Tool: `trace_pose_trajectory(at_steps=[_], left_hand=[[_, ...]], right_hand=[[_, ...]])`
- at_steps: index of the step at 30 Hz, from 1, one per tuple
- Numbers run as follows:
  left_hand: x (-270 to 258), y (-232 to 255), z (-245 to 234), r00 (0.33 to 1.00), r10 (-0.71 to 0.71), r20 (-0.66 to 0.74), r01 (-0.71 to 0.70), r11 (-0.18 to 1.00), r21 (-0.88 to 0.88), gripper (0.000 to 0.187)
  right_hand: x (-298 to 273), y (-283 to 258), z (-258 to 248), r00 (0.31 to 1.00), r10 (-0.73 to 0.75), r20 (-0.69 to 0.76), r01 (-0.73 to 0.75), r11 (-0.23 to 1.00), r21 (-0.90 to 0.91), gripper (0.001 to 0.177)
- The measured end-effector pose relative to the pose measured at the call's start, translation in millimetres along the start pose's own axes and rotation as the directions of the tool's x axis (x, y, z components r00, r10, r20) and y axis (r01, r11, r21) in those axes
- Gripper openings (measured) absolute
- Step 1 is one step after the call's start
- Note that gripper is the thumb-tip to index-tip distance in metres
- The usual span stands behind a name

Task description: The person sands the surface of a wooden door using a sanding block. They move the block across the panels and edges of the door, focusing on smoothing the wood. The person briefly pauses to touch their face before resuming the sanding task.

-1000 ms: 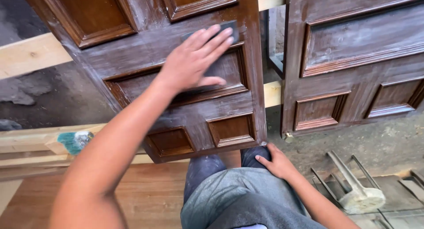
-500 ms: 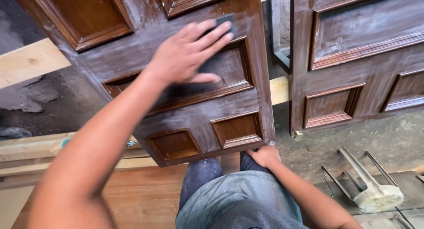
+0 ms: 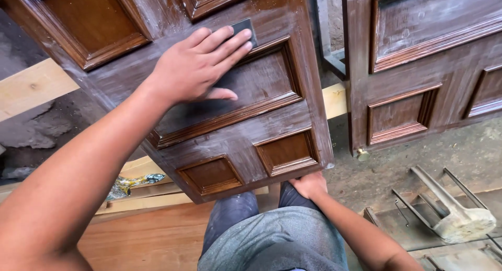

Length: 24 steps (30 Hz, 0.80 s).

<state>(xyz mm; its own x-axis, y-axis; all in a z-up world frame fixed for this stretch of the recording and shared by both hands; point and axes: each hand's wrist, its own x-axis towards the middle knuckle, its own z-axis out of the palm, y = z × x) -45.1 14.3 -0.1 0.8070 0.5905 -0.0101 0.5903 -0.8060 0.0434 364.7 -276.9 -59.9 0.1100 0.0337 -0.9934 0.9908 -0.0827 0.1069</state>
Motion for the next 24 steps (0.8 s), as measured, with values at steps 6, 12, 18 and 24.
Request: trace_pose_trajectory(at_steps=[6,12,18,24], left_hand=[[70.4,15.7,5.0,0.986,-0.047,0.160,0.119,0.871,-0.476,0.124],[27.9,5.6,-3.4,0.984,-0.057,0.171,0.140,0.837,-0.529,0.114],[39.8,9.9,5.5,0.994,-0.090,0.067,0.110,0.904,-0.413,0.109],[51.0,0.3,-3.4,0.977,-0.093,0.192,0.171,0.880,-0.443,0.111]], right_hand=[[1.2,-9.4,15.2,1.000,0.017,-0.008,-0.017,0.999,0.027,0.077],[7.2,-5.7,26.5,0.999,0.042,0.003,-0.042,0.999,0.035,0.079],[17.5,-0.8,24.8,0.997,0.049,-0.058,-0.049,0.999,0.006,0.075],[6.4,-7.4,8.6,0.996,0.092,-0.020,-0.092,0.996,0.002,0.079]])
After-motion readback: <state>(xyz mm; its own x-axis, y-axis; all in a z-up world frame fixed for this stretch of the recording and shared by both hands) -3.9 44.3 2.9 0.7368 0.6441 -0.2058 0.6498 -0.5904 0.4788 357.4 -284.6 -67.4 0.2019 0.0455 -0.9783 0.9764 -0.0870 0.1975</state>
